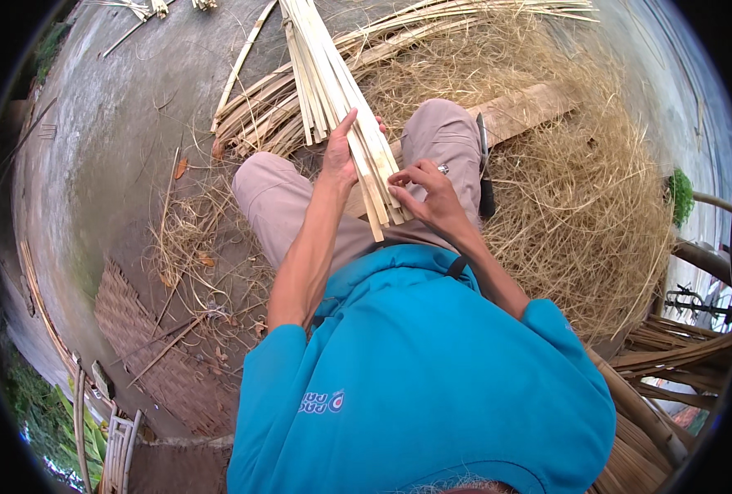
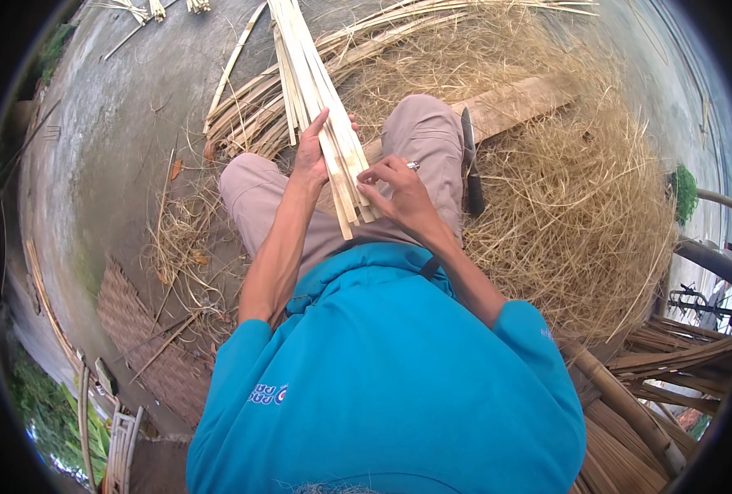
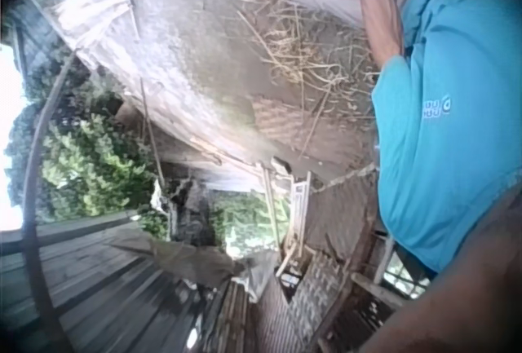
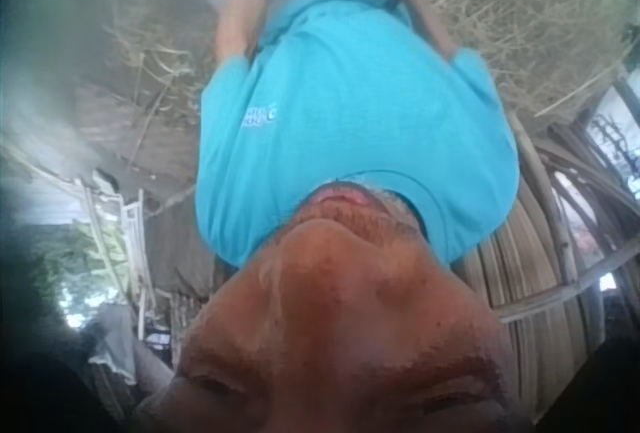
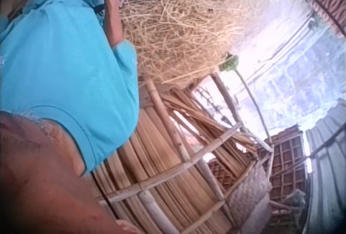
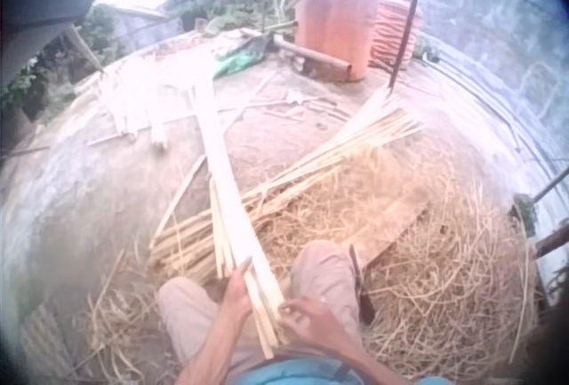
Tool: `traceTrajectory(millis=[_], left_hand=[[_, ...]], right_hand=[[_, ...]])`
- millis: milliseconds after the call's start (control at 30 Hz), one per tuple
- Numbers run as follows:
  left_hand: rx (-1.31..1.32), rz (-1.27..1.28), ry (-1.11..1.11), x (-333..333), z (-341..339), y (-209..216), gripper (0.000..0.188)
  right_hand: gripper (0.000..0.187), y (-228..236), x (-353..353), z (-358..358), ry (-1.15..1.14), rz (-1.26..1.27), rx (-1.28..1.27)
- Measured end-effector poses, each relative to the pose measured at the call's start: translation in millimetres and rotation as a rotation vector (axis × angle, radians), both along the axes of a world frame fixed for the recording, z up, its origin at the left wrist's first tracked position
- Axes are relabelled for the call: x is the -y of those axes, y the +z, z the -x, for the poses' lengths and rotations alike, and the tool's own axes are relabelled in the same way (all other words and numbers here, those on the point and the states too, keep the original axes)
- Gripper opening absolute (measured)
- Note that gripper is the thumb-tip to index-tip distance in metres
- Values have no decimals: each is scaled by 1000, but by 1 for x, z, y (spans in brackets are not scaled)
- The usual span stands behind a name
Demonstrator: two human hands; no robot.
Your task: The person sits on the ground and repeatedly gathers bamboo strips, aligns them, and ties them into bundles using thin strips. The person handles the strips by hand, forming neat bundles and placing them aside.
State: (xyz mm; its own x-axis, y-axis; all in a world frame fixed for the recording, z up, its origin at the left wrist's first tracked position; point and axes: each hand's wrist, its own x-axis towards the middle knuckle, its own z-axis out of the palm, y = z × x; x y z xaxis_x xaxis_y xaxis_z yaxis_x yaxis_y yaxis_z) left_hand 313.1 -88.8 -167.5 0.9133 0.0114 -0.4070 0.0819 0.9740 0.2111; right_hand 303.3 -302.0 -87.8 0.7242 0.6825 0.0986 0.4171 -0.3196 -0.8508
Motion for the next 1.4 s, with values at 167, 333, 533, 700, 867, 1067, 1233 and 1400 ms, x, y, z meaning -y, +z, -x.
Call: traceTrajectory(millis=[167, 333, 533, 700, 867, 1067, 1233, 1400], left_hand=[[8, -27, 15, -3, 5, 1, 33], [31, 18, 8, -8, 8, -1, 34], [51, -54, -91, -8, 13, -25, 45], [124, 68, -135, -16, 22, -14, 60], [153, 192, -48, -21, 37, -10, 61], [185, 277, 5, -26, 41, -21, 58], [225, 292, 15, -22, 40, -17, 61], [256, 213, -55, -8, 35, 7, 71]], right_hand=[[17, -10, -9, -26, 17, 43, 203], [20, -8, -17, -84, -501, -100, 175], [39, -6, -48, -29, -103, 303, -157], [44, -32, -37, -33, -77, 295, -105], [45, -16, -34, -47, -10, 313, -219], [45, 2, -32, -50, -25, 429, -118], [42, 0, -32, -43, -8, 389, 35], [36, 2, -20, -12, -23, 498, 95]])
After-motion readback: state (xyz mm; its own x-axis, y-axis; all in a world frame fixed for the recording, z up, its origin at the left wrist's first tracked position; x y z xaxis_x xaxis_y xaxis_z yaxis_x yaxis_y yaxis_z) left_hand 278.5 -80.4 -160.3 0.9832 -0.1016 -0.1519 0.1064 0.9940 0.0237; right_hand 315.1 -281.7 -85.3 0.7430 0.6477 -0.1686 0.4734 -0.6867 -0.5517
